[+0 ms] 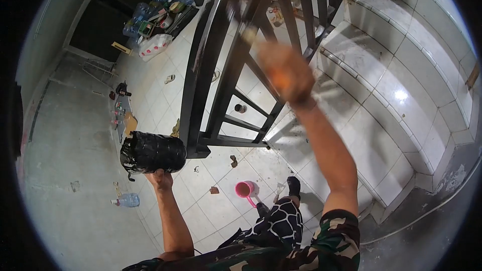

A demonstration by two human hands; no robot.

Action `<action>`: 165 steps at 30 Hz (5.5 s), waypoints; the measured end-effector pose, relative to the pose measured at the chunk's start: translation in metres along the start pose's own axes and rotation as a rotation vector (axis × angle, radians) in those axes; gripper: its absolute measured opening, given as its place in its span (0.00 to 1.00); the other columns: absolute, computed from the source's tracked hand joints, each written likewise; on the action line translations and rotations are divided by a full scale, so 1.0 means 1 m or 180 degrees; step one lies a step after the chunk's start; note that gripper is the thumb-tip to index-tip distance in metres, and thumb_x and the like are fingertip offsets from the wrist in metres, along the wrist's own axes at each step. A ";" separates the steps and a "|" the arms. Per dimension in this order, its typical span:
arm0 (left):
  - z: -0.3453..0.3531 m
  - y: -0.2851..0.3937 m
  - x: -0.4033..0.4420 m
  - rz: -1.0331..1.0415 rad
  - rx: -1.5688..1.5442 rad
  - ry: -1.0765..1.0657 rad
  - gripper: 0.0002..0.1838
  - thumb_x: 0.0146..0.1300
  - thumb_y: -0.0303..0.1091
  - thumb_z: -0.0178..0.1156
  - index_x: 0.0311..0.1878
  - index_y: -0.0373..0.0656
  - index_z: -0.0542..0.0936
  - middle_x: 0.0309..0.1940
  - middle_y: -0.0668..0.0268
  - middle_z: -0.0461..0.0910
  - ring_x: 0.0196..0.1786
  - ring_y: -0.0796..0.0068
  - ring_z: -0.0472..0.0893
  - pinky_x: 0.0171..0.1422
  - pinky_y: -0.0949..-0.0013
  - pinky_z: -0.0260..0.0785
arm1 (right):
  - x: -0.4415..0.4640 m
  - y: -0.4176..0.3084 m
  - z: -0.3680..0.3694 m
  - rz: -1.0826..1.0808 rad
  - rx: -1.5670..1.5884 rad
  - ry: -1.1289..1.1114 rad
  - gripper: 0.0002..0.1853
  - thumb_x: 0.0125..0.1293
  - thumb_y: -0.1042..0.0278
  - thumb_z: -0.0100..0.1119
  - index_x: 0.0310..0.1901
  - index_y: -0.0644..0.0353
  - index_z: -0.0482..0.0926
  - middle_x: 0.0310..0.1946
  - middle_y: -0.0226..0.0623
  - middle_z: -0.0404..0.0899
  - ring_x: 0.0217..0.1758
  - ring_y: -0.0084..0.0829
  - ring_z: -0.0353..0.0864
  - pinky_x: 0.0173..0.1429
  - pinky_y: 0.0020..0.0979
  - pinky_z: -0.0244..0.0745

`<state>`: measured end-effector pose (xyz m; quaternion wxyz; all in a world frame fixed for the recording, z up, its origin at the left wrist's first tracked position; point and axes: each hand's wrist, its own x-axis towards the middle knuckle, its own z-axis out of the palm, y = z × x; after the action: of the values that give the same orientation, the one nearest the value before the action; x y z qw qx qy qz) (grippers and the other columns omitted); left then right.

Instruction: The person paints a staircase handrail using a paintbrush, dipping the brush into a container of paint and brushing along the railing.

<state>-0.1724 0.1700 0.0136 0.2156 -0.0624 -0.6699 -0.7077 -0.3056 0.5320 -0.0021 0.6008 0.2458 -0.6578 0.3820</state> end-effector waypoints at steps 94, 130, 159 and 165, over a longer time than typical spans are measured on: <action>-0.013 -0.001 -0.013 0.0176 -0.0161 0.0017 0.51 0.35 0.48 0.77 0.62 0.41 0.61 0.54 0.60 0.70 0.58 0.61 0.72 0.62 0.58 0.67 | 0.128 0.031 -0.080 0.1046 -0.0959 0.0813 0.08 0.60 0.65 0.64 0.38 0.58 0.83 0.32 0.29 0.83 0.31 0.19 0.80 0.33 0.21 0.75; 0.078 0.038 -0.048 0.1158 0.1054 -0.1146 0.42 0.27 0.35 0.75 0.53 0.39 0.70 0.44 0.60 0.76 0.46 0.67 0.78 0.53 0.68 0.70 | 0.164 -0.223 -0.057 0.0556 0.0905 -0.3511 0.08 0.49 0.69 0.66 0.28 0.62 0.79 0.22 0.42 0.79 0.26 0.41 0.80 0.32 0.32 0.73; 0.063 0.025 -0.033 0.1263 0.1296 -0.0844 0.44 0.26 0.36 0.75 0.54 0.39 0.67 0.44 0.58 0.73 0.45 0.62 0.78 0.51 0.66 0.71 | 0.110 -0.202 0.004 0.0001 0.0697 -0.3581 0.09 0.51 0.67 0.67 0.33 0.60 0.81 0.29 0.38 0.82 0.32 0.35 0.82 0.36 0.29 0.75; 0.070 0.025 -0.040 0.1075 0.1167 -0.0756 0.43 0.28 0.35 0.74 0.54 0.39 0.67 0.43 0.58 0.74 0.44 0.62 0.78 0.51 0.66 0.71 | 0.121 -0.206 0.006 0.0666 0.1024 -0.4079 0.09 0.48 0.67 0.67 0.31 0.61 0.80 0.26 0.38 0.81 0.30 0.37 0.81 0.38 0.31 0.74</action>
<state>-0.1410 0.2468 0.0287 0.2581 -0.2157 -0.7875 -0.5164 -0.1670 0.4224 0.1591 0.0070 0.4455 -0.8399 0.3101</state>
